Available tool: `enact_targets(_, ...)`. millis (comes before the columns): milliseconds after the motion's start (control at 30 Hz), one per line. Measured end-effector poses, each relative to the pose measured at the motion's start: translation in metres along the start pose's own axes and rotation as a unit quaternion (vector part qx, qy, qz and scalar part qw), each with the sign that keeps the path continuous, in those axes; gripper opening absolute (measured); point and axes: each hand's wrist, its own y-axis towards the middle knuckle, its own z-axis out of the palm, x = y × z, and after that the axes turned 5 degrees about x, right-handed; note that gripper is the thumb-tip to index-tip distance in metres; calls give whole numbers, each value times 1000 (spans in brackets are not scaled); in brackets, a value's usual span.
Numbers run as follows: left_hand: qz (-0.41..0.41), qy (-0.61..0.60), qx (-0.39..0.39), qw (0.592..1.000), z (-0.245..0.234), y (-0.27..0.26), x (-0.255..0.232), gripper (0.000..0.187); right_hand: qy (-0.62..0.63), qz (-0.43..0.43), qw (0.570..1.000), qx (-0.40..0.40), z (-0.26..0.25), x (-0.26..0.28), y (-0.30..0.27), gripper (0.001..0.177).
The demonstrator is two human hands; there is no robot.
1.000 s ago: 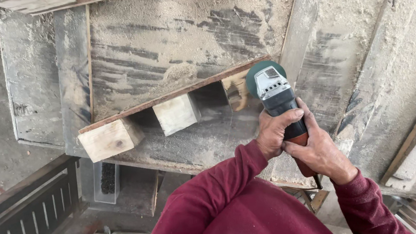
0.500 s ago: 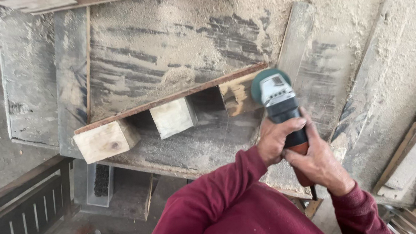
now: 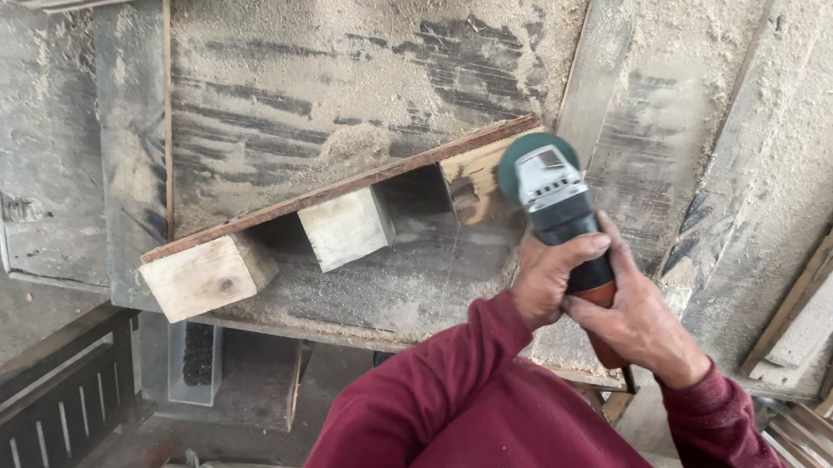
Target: The person uses an angle grinder with a sanding disc to smooth the surfaces of a wooden pallet. They systematically move the tool across the top and side faces of the pallet's slats and blocks, generating sawdust. The person occasionally repositions the pallet to access different areas.
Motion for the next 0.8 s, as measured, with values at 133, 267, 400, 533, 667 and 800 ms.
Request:
enact_targets(133, -36, 2, 27, 999, 6, 16, 11, 31, 95, -67, 993, -30, -7, -9, 1, 112)
enact_targets(267, -22, 22, 24, 999, 5, 12, 2, 32, 51, -7, 999, -14, -6, 0, 3, 116)
enact_targets(400, 1, -2, -16, 1000, -6, -12, -25, 33, 20, -61, 997, 36, 8, 24, 5, 115)
enact_targets(533, 43, -9, -53, 998, -19, -39, -46, 32, 30, -39, 995, 88, 25, 40, 5, 119)
enact_targets(667, 16, -15, -74, 997, -21, -65, -46, 31, 41, -36, 992, 111, 41, 32, -4, 122)
enact_targets(800, -26, -23, -105, 994, -17, -85, -37, 31, 32, -42, 995, 88, 59, 17, -25, 115)
